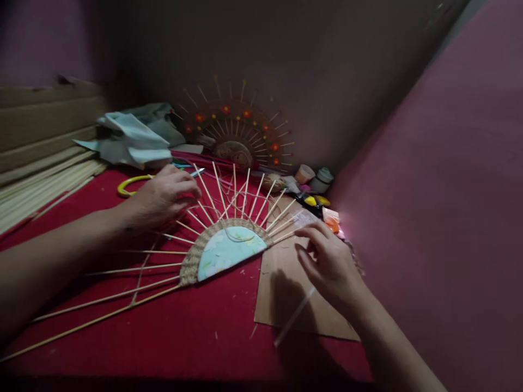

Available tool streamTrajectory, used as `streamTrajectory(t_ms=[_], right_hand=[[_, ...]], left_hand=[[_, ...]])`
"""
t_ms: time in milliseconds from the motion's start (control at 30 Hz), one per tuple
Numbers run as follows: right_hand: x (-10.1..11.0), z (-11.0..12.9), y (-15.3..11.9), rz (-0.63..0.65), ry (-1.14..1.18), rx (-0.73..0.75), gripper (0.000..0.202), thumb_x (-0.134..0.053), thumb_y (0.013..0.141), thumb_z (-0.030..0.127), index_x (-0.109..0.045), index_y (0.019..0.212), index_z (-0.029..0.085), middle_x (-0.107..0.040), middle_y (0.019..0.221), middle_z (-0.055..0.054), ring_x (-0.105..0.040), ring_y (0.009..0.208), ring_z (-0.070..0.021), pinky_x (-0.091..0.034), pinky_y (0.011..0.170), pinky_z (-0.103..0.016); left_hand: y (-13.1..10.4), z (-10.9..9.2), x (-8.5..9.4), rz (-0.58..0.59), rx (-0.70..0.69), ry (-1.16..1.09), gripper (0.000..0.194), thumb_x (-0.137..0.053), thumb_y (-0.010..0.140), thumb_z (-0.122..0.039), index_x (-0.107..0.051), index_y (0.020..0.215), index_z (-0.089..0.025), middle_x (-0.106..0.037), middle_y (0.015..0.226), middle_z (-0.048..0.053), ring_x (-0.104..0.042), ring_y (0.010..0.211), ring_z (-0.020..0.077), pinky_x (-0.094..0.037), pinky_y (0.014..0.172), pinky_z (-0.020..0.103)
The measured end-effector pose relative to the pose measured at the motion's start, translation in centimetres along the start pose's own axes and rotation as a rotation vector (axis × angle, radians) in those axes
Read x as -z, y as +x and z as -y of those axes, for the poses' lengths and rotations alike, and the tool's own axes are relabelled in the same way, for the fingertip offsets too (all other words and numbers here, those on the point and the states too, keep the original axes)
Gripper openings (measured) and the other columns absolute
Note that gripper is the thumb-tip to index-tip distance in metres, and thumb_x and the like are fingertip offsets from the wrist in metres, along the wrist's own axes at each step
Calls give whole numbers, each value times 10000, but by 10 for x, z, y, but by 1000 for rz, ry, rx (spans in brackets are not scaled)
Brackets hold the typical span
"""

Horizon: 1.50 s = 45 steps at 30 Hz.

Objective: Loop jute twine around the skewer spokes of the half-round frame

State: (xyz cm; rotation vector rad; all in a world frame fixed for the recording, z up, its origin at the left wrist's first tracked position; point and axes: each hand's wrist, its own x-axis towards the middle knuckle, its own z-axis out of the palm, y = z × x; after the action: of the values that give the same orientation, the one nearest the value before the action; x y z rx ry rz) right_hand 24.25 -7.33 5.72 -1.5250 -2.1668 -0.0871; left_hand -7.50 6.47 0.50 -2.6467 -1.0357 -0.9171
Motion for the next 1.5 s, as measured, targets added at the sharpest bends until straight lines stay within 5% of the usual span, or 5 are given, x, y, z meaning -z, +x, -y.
streamTrajectory(t_ms=[133,367,900,1167,1500], right_hand=[[-34,46,50,78,83,188,180,-487,857,177,-639,952,156,-620,928,-68,-560,676,-114,-429,595,-249],[-89,78,99,271,-182,48,202,-527,838,278,-679,906,164,-628,991,-97,-574,799,-185,-359,616,-291],[-101,76,120,430,-281,88,207,-494,799,189,-698,817,163,-663,850,-93,-573,728,-177,-290,589,-295],[-113,67,135,396,-212,102,210,-483,786,172,-685,844,167,-685,833,-91,-593,741,-172,-328,614,-272],[-127,65,149,394,-174,37,213,-522,750,144,-724,810,173,-717,755,-85,-615,690,-174,-362,605,-256]], left_hand=[[0,-2,-1,11,44,23,122,-536,831,-151,-639,765,-154,-593,829,70,-423,828,194,-377,771,323],[-2,-3,-4,-12,45,18,123,-545,826,-161,-633,740,-155,-609,819,68,-421,795,192,-383,748,334],[-4,-4,-11,54,46,-12,112,-538,793,-91,-603,721,-147,-627,746,56,-440,753,190,-392,728,332],[-9,0,-23,177,86,-44,138,-499,814,-97,-599,732,-145,-620,748,57,-471,739,179,-398,712,321],[-11,-1,-24,191,97,-66,170,-489,848,-129,-581,706,-153,-595,724,42,-470,717,161,-388,694,300]])
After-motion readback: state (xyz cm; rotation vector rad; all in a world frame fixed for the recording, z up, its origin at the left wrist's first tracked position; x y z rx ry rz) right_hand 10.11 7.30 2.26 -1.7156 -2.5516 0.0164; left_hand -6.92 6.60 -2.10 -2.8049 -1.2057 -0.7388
